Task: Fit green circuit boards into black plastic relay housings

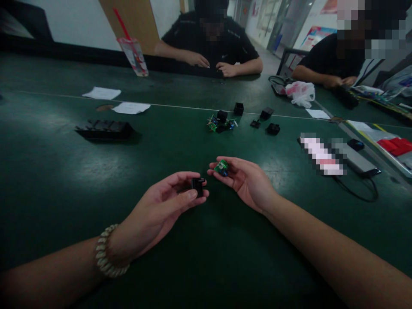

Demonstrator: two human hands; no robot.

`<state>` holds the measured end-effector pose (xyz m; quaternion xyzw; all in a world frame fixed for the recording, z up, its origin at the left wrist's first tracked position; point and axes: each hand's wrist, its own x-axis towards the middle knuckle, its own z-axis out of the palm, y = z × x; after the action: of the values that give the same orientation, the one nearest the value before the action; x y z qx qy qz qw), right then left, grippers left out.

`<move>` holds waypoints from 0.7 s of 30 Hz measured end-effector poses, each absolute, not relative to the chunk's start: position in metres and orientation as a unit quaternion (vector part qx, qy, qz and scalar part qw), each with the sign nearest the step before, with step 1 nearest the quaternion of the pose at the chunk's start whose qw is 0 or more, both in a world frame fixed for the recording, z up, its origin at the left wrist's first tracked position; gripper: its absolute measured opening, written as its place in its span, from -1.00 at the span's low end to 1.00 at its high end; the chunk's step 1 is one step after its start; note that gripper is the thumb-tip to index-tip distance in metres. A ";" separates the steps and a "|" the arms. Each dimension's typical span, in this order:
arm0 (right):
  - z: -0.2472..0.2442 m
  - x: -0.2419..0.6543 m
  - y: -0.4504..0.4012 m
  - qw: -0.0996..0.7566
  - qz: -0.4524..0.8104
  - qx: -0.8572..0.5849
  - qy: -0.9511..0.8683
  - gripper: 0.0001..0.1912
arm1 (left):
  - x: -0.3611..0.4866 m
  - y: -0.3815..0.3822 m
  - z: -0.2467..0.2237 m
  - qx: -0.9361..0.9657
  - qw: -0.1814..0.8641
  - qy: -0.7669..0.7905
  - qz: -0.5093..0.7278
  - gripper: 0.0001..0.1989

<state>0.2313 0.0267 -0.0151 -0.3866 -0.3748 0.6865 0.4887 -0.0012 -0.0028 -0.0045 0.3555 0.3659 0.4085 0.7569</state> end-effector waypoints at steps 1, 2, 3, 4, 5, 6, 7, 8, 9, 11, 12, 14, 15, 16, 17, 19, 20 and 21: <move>-0.014 0.230 0.027 0.481 0.702 -0.373 -0.369 -0.72 | -0.001 -0.003 -0.004 0.356 0.757 0.364 0.409 -0.71; -0.014 0.230 0.027 0.476 0.712 -0.362 -0.369 -0.71 | -0.001 -0.003 -0.004 0.355 0.757 0.362 0.411 -0.71; -0.015 0.230 0.027 0.471 0.716 -0.352 -0.375 -0.71 | -0.001 -0.003 -0.004 0.354 0.757 0.361 0.414 -0.72; -0.016 0.230 0.027 0.466 0.716 -0.345 -0.389 -0.68 | -0.001 -0.003 -0.004 0.354 0.757 0.359 0.415 -0.72; -0.017 0.230 0.027 0.461 0.711 -0.339 -0.409 -0.65 | -0.001 -0.003 -0.004 0.355 0.757 0.358 0.416 -0.72; -0.018 0.230 0.026 0.455 0.699 -0.336 -0.437 -0.62 | -0.001 -0.003 -0.004 0.355 0.757 0.358 0.415 -0.72; -0.019 0.230 0.024 0.452 0.679 -0.337 -0.471 -0.59 | 0.000 -0.003 -0.004 0.355 0.757 0.359 0.415 -0.71; -0.019 0.229 0.021 0.452 0.649 -0.341 -0.508 -0.58 | 0.000 -0.003 -0.004 0.355 0.758 0.358 0.414 -0.71; -0.020 0.228 0.018 0.456 0.612 -0.345 -0.547 -0.56 | 0.000 -0.004 -0.004 0.354 0.759 0.357 0.413 -0.71; -0.020 0.225 0.011 0.473 0.527 -0.344 -0.616 -0.51 | 0.000 -0.004 -0.004 0.348 0.761 0.355 0.417 -0.70; -0.020 0.223 0.008 0.485 0.489 -0.338 -0.642 -0.47 | 0.001 -0.004 -0.004 0.343 0.760 0.354 0.422 -0.70; -0.020 0.219 0.004 0.508 0.431 -0.316 -0.675 -0.39 | 0.001 -0.003 -0.005 0.337 0.757 0.355 0.433 -0.69; -0.021 0.218 0.003 0.519 0.409 -0.305 -0.686 -0.36 | 0.001 -0.003 -0.005 0.335 0.755 0.355 0.437 -0.69; -0.021 0.217 0.002 0.526 0.391 -0.296 -0.695 -0.35 | 0.001 -0.003 -0.005 0.336 0.754 0.355 0.439 -0.68; -0.022 0.217 0.003 0.530 0.376 -0.289 -0.703 -0.34 | 0.002 -0.003 -0.005 0.338 0.754 0.355 0.438 -0.68; -0.023 0.217 0.004 0.529 0.350 -0.280 -0.720 -0.36 | 0.001 -0.003 -0.005 0.339 0.753 0.356 0.437 -0.68; -0.023 0.217 0.004 0.526 0.340 -0.280 -0.727 -0.37 | 0.001 -0.003 -0.005 0.339 0.753 0.358 0.436 -0.67; -0.023 0.217 0.005 0.522 0.331 -0.281 -0.734 -0.39 | 0.001 -0.003 -0.005 0.339 0.753 0.360 0.435 -0.67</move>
<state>0.2170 0.0045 -0.0229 -0.2813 -0.7339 0.3309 0.5223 0.0008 -0.0026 -0.0052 0.3387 0.3603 0.4349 0.7526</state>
